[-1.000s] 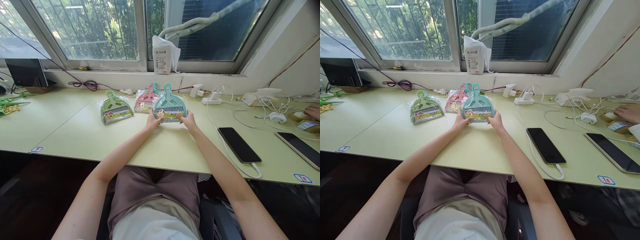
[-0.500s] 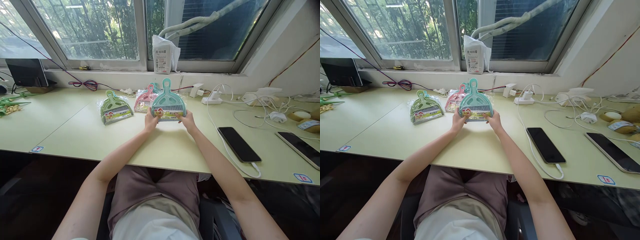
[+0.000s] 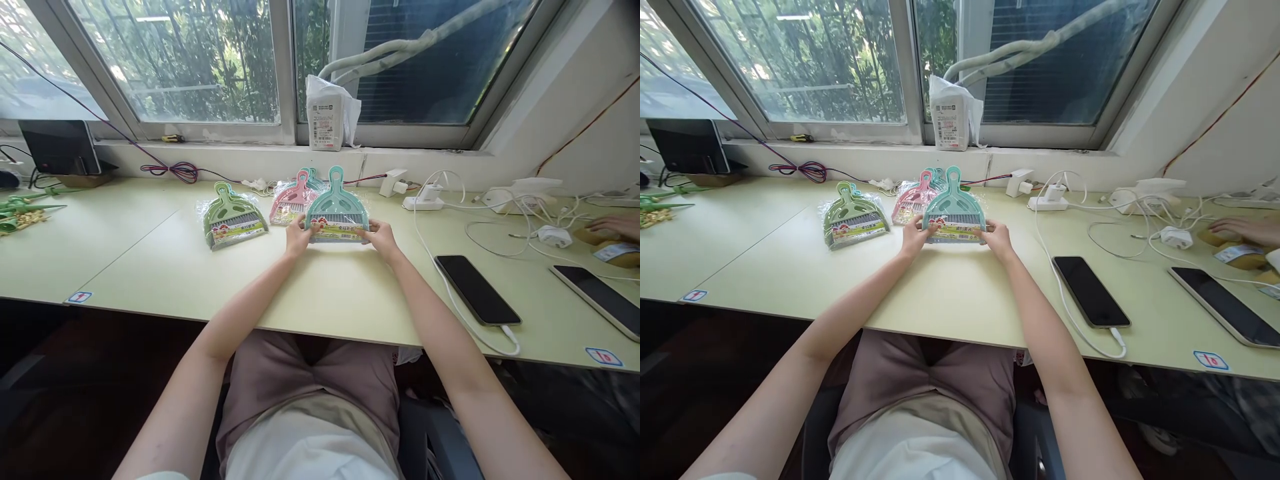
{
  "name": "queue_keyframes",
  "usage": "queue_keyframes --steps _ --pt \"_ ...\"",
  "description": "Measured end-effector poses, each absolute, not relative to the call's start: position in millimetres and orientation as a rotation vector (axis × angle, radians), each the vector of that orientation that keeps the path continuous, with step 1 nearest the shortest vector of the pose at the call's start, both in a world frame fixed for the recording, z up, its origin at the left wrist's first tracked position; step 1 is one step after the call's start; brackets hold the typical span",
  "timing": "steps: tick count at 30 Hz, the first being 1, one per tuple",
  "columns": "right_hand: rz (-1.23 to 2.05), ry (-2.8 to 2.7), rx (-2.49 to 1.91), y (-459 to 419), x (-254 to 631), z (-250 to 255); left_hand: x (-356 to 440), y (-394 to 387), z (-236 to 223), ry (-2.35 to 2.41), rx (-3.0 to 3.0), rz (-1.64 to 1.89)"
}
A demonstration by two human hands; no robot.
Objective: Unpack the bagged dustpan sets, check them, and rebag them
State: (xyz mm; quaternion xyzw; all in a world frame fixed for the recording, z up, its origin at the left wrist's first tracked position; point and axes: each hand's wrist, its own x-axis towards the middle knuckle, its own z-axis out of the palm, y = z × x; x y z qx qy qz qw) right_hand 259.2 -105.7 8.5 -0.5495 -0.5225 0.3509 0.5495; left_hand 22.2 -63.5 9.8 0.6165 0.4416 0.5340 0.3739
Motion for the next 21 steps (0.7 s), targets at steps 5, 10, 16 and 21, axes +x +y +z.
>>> queue_keyframes --steps 5,10,16,21 --pt "0.751 -1.217 -1.369 -101.5 262.5 4.0 22.6 -57.2 3.2 1.131 1.606 1.337" --pt "0.709 -1.219 -1.357 -100.4 262.6 3.9 24.5 -58.4 2.1 1.169 1.602 1.338" --pt "0.704 -1.225 -1.362 -101.1 263.6 3.3 23.3 -61.0 4.3 1.142 1.606 1.305" --pt "0.698 -1.259 -1.348 -102.3 263.9 1.6 22.9 -59.9 4.0 1.174 1.603 1.309"
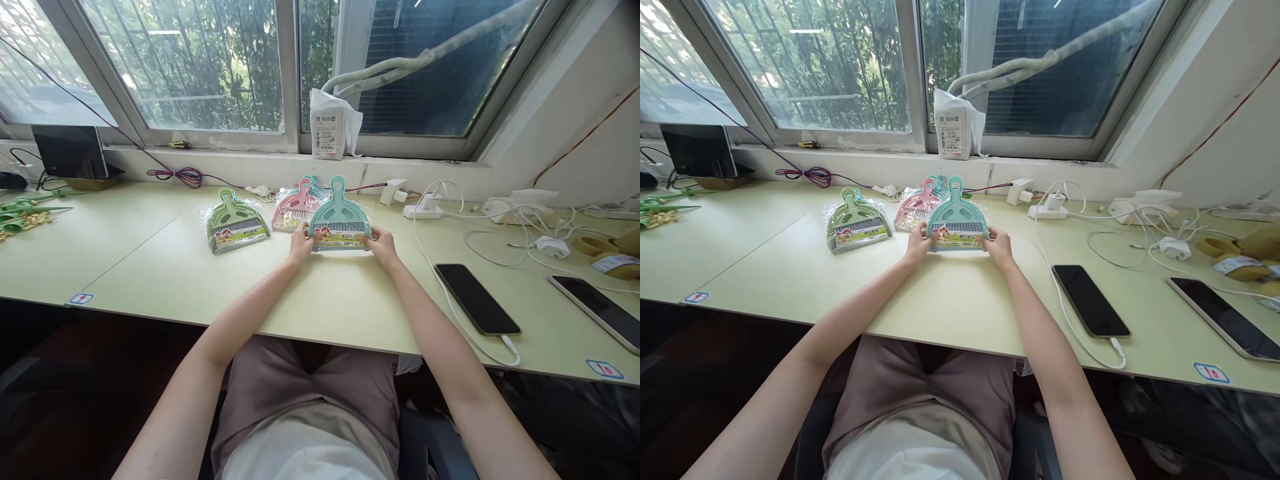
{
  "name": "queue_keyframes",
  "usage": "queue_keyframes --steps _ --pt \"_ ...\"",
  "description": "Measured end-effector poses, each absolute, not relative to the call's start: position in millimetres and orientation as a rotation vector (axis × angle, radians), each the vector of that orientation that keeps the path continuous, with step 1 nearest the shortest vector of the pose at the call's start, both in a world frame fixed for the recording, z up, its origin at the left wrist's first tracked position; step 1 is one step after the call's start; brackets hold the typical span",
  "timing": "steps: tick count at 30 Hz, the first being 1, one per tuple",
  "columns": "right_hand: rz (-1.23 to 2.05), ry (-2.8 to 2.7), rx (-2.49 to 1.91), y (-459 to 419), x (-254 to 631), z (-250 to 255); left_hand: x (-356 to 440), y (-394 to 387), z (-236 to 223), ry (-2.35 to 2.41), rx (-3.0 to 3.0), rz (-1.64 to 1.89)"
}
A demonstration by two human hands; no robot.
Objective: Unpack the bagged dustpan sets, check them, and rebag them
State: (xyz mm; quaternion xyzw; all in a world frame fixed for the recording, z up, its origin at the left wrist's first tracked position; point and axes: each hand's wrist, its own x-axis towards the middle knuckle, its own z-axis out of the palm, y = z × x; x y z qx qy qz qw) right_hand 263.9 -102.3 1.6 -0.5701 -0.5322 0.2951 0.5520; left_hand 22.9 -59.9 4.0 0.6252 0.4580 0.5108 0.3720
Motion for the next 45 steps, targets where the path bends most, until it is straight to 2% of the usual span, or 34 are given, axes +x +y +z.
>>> queue_keyframes --steps 45 --pt "0.626 -1.348 -1.427 -106.5 259.7 2.9 19.0 -53.5 -0.9 1.149 1.655 1.21"
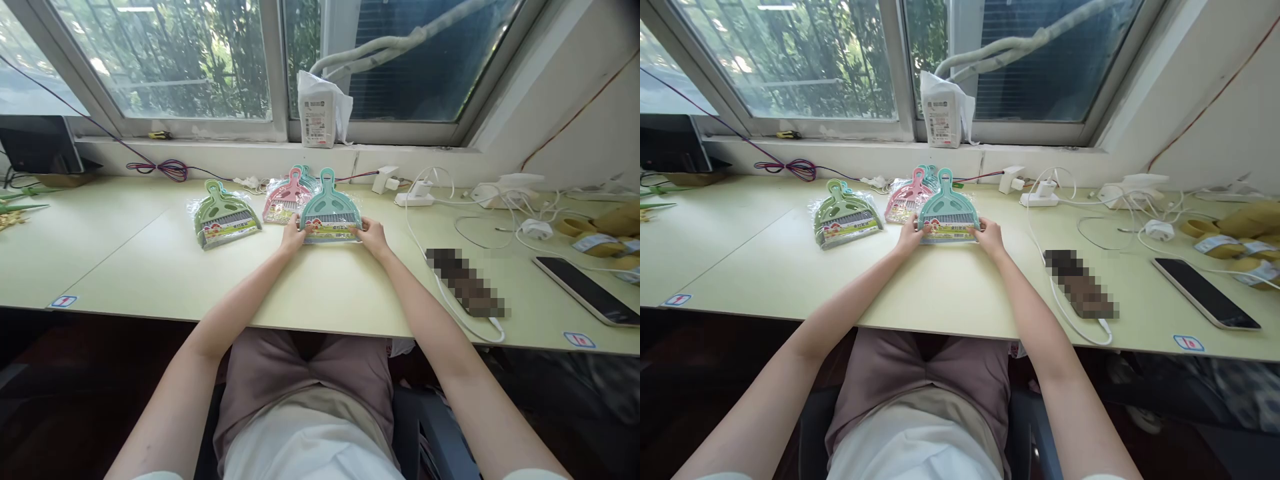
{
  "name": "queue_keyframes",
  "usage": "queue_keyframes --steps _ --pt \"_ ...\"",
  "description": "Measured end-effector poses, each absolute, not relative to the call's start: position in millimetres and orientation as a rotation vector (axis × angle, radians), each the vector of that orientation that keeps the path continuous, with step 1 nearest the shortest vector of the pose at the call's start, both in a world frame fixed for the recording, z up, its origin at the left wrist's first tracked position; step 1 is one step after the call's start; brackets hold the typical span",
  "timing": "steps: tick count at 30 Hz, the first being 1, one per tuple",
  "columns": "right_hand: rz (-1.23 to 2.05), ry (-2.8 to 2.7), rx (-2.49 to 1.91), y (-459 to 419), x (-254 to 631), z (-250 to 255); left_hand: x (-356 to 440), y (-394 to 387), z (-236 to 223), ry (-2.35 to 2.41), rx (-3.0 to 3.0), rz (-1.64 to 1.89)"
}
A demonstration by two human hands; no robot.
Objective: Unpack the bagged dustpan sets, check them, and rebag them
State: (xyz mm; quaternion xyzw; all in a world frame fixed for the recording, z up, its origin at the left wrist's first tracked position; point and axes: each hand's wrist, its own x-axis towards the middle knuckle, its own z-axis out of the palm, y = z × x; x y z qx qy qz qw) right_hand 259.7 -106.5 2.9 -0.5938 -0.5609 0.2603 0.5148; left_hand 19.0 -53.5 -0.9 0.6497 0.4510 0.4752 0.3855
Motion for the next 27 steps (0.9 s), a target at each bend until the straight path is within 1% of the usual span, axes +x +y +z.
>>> queue_keyframes --steps 4,8,10,12,14,17,19,22,27 --pt "0.628 -1.323 -1.419 -101.7 260.7 1.8 15.4 -49.9 3.3 1.152 1.76 1.117" --pt "0.634 -1.281 -1.442 -96.4 265.3 -0.1 -7.6 -48.5 17.5 1.306 2.114 0.866" --pt "0.623 -1.291 -1.451 -94.0 267.1 -1.3 -34.3 -55.3 26.8 1.349 2.304 0.878" --pt "0.59 -1.313 -1.445 -91.4 267.6 -3.3 -71.0 -68.0 35.4 1.561 2.54 0.91" --pt "0.573 -1.338 -1.42 -88.8 266.6 -5.9 -111.9 -83.6 42.0 1.706 2.682 0.828" --pt "0.588 -1.357 -1.411 -86.3 263.0 -9.1 -163.6 -102.7 46.2 1.806 2.64 0.741" --pt "0.597 -1.362 -1.417 -86.5 260.3 -10.0 -184.5 -107.4 45.9 1.889 2.485 0.855" --pt "0.599 -1.374 -1.414 -88.5 257.8 -9.9 -196.6 -101.7 44.5 1.89 2.345 1.03" --pt "0.606 -1.376 -1.433 -92.9 256.6 -7.7 -202.7 -80.3 39.4 1.964 2.306 1.047"
